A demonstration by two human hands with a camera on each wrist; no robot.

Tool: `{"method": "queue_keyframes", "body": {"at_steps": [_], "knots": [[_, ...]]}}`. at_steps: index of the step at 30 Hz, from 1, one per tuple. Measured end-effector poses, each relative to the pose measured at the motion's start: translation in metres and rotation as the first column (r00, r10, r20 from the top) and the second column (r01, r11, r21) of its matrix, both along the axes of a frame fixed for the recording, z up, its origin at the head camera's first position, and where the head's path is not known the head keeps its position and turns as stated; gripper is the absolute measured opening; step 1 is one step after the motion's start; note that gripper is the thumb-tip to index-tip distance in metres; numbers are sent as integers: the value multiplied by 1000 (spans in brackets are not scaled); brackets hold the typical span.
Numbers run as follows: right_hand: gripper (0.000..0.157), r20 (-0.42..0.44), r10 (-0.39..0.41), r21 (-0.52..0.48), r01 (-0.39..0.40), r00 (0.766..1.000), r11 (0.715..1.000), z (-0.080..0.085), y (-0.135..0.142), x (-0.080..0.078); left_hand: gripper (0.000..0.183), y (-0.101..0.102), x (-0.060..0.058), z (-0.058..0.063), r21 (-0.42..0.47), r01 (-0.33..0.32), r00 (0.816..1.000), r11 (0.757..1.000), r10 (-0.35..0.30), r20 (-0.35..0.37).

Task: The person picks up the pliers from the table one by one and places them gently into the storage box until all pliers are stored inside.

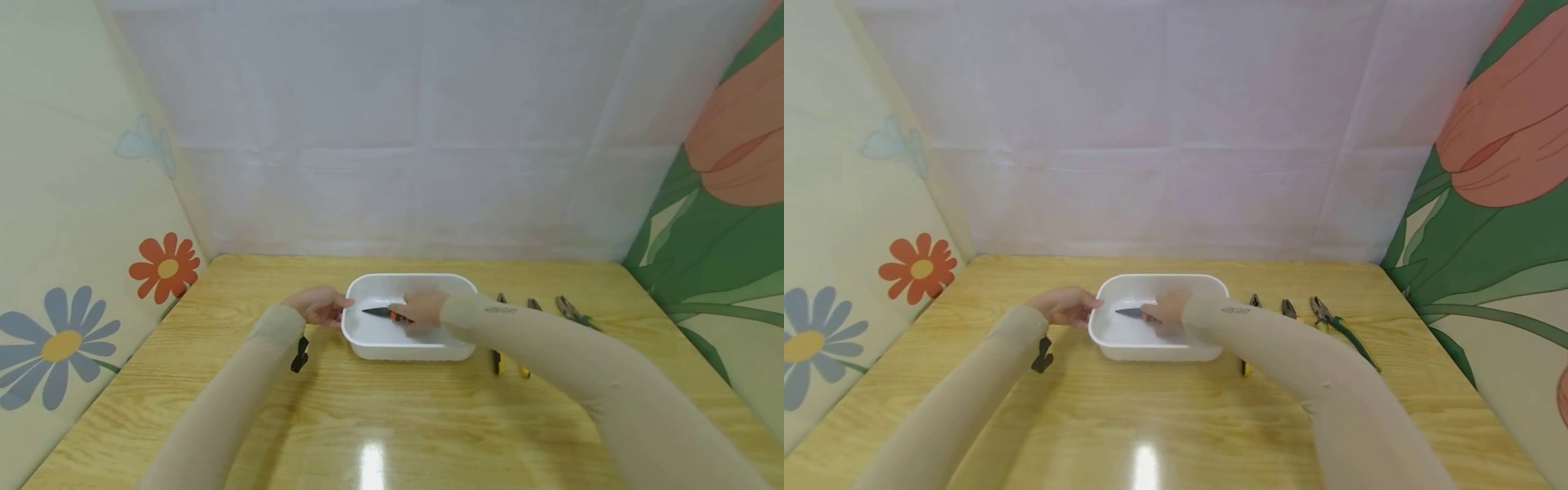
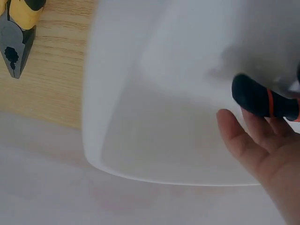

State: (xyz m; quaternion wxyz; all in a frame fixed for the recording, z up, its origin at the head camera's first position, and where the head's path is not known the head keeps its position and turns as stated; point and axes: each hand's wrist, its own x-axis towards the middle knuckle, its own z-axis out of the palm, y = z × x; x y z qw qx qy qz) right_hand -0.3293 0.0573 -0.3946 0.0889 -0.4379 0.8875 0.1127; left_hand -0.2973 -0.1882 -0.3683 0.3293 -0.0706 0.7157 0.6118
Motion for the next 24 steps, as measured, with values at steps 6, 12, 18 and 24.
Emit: {"method": "queue_keyframes", "body": {"at_steps": [6, 12, 18, 24], "knots": [[66, 94, -51, 72, 45, 994, 996, 2, -1, 0, 12, 1, 0, 0, 1, 3, 1000, 1000, -3, 4], [59, 123, -76, 92, 65, 990, 994, 25, 4, 7, 13, 2, 1, -1, -6, 13, 1000, 1000, -13, -9], [49, 98, -41, 17, 40, 994, 999, 32, 23, 12, 13, 4, 3, 0, -11, -2, 1000, 1000, 2, -3], [51, 102, -27, 7, 26, 994, 1000, 42, 42, 23, 12, 3, 1, -1, -28, -14, 1000, 999, 14, -1]]}}
